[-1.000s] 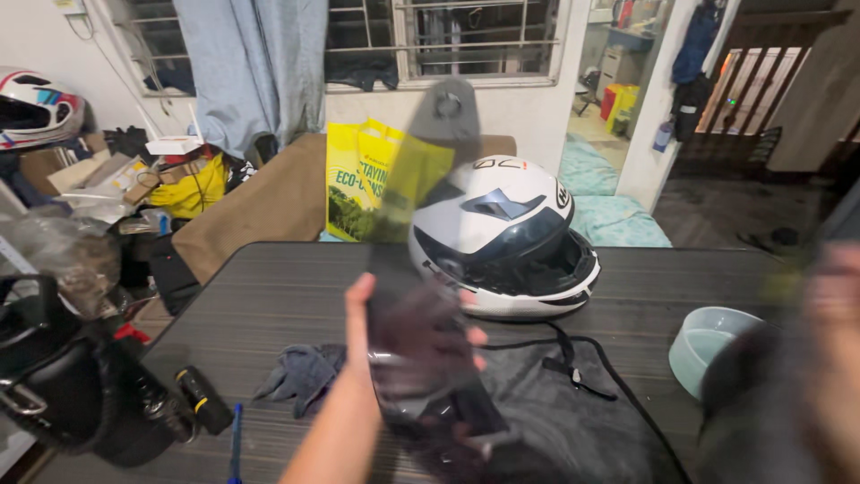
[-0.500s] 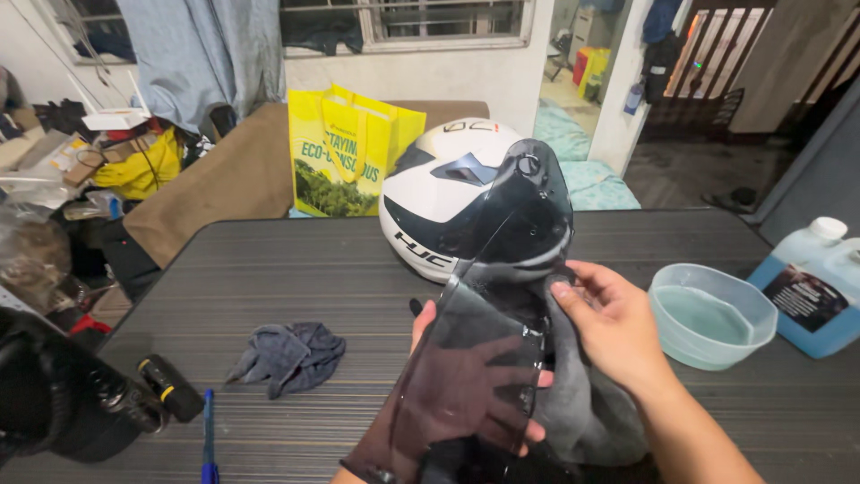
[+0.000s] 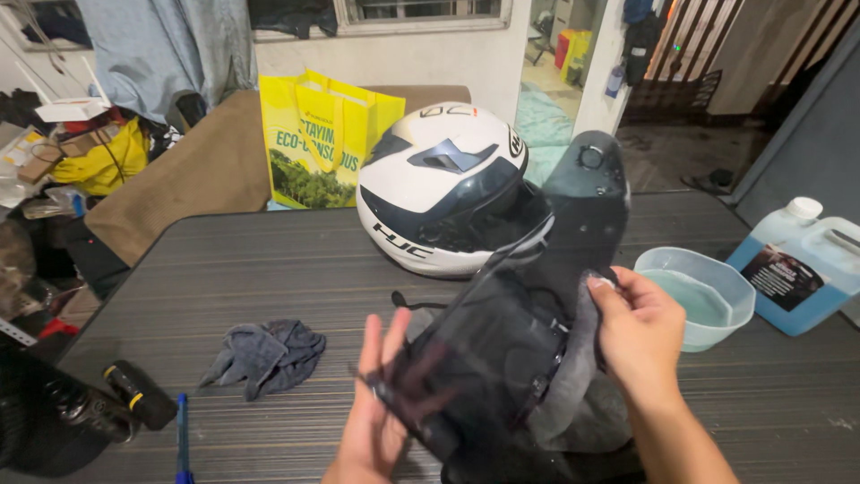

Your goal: The person cleans a motorcycle helmet visor using a grey microfiber cloth and a yellow cloth. They wipe the visor thoroughly on both sides, handling the visor with both hands while it rests on a table next to a white helmet and a container of cleaning solution.

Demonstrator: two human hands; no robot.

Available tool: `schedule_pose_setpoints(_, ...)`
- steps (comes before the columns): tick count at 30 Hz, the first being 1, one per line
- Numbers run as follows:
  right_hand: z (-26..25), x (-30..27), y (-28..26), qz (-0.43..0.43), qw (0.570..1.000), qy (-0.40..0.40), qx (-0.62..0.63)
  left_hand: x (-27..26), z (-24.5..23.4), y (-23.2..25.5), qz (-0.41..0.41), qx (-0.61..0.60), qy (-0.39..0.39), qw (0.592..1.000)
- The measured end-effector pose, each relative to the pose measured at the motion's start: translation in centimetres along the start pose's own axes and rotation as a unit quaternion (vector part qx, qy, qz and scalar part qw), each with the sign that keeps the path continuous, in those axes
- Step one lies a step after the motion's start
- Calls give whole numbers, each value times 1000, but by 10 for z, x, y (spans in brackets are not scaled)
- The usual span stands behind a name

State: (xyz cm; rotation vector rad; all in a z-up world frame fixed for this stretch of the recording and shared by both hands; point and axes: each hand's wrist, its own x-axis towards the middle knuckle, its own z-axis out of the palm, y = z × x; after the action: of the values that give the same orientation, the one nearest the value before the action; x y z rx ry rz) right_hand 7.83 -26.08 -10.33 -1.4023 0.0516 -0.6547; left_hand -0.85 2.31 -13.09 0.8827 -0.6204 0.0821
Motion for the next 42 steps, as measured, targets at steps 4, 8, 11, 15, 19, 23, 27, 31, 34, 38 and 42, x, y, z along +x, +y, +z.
schedule_pose_setpoints(4, -13, -14, 5, -16, 996, 51, -78, -11, 14, -2, 106, 318, 14, 942)
schedule_pose_setpoints(8, -24, -23, 1, -5, 996, 36, -77, -8, 14, -1, 37, 433, 80, 897)
schedule_pose_setpoints(11, -43, -31, -15, 45, 990, 42, -128, 0, 9, 1, 25, 423, 91, 901)
schedule_pose_setpoints(15, -88, -29, -41, 24, 996, 79, -19, 11, -2, 0, 13, 367, 82, 926)
schedule_pose_setpoints(19, -125, -13, -51, 59, 998, 10, 36, 18, -12, -17, -49, 362, 63, 929)
schedule_pose_setpoints(23, -131, 8, -52, 101, 988, -94, 68, 25, -26, -42, -113, 301, 46, 946)
schedule_pose_setpoints(27, -126, 28, -54, 116, 972, -179, 98, 19, -46, -50, -107, 280, 24, 954)
schedule_pose_setpoints(31, -117, 22, -44, 128, 960, -218, 124, 10, -48, -48, -99, 237, 13, 966)
schedule_pose_setpoints(34, -108, 9, -37, 153, 946, -228, 170, 0, -41, -37, -131, 240, 4, 962)
schedule_pose_setpoints(38, -86, 0, -27, 157, 963, -193, 107, -2, -40, -39, -166, 244, 9, 955)
schedule_pose_setpoints(42, -55, -12, -17, 133, 980, -142, -26, -1, -46, -46, -160, 274, -4, 948)
